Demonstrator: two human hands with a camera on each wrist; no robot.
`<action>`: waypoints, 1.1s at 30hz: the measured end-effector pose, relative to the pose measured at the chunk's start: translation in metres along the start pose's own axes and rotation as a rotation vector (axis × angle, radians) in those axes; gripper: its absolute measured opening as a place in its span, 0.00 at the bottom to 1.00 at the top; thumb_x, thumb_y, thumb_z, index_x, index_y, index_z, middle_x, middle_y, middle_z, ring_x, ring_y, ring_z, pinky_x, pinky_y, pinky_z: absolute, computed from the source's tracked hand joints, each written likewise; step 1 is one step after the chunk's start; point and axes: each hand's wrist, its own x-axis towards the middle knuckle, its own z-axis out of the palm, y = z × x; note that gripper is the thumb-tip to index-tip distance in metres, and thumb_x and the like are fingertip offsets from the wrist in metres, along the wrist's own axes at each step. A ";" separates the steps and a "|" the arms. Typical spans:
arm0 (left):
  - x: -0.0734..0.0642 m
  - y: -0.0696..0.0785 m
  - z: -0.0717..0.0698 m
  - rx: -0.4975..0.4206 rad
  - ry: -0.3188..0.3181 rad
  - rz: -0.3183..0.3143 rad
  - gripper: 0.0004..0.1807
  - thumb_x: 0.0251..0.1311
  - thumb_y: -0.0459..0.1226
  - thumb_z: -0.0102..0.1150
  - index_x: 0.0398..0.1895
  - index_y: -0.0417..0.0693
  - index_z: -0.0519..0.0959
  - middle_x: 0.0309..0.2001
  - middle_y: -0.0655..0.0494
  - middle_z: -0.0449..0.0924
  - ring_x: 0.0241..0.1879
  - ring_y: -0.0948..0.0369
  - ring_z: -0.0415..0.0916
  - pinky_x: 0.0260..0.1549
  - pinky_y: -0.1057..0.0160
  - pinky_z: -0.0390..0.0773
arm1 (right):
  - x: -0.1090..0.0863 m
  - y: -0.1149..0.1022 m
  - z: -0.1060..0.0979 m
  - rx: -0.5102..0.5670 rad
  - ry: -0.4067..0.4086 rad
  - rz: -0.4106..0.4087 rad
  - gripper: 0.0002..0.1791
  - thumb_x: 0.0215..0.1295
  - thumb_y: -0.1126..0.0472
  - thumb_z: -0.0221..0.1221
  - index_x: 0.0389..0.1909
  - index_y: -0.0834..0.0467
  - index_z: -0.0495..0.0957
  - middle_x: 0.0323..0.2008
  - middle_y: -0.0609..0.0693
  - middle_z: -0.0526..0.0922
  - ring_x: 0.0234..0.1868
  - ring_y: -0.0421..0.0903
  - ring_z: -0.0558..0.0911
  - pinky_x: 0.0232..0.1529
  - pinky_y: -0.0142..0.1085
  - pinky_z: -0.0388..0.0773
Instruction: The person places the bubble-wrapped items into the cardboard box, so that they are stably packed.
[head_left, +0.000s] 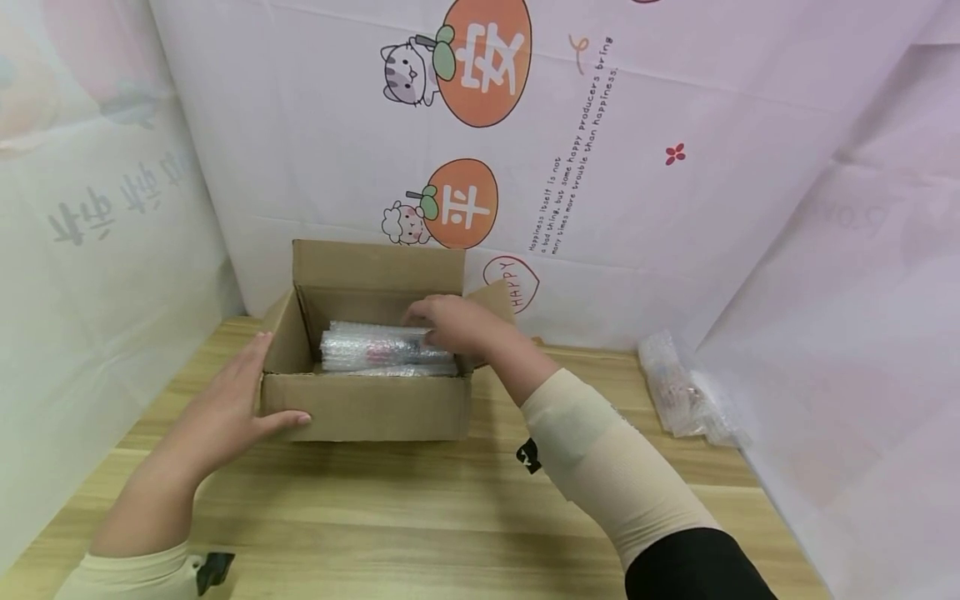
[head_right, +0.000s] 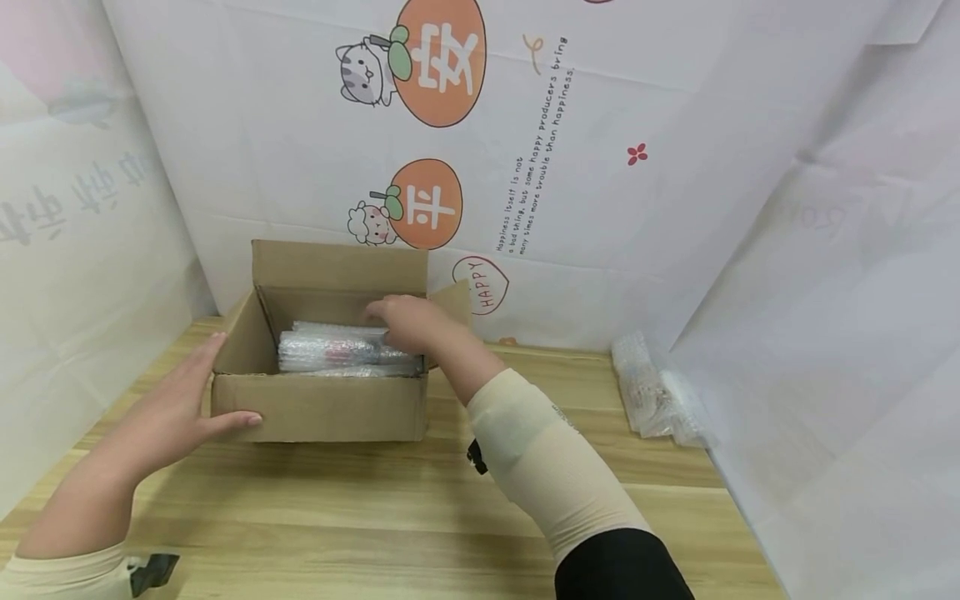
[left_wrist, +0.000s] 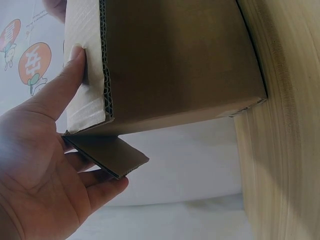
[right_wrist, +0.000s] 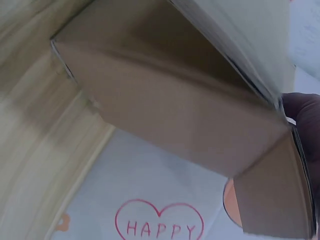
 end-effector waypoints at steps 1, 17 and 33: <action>0.000 0.000 0.000 0.000 0.002 -0.001 0.70 0.48 0.67 0.64 0.79 0.48 0.30 0.79 0.40 0.30 0.74 0.33 0.39 0.68 0.29 0.47 | -0.002 0.002 -0.003 0.009 0.021 0.002 0.23 0.68 0.59 0.60 0.63 0.49 0.74 0.61 0.46 0.77 0.65 0.44 0.73 0.66 0.40 0.72; 0.001 0.001 -0.001 -0.002 0.000 0.013 0.70 0.48 0.68 0.64 0.79 0.47 0.31 0.79 0.39 0.30 0.74 0.33 0.39 0.67 0.28 0.48 | -0.065 0.068 -0.038 0.304 0.427 0.103 0.29 0.70 0.48 0.58 0.70 0.47 0.67 0.67 0.47 0.69 0.63 0.48 0.75 0.61 0.44 0.77; -0.001 0.003 0.000 -0.004 -0.003 -0.002 0.70 0.49 0.67 0.64 0.79 0.49 0.28 0.79 0.41 0.29 0.74 0.33 0.38 0.68 0.29 0.46 | -0.127 0.152 0.000 0.278 0.592 0.352 0.41 0.68 0.36 0.53 0.76 0.50 0.55 0.74 0.55 0.59 0.68 0.57 0.68 0.62 0.54 0.75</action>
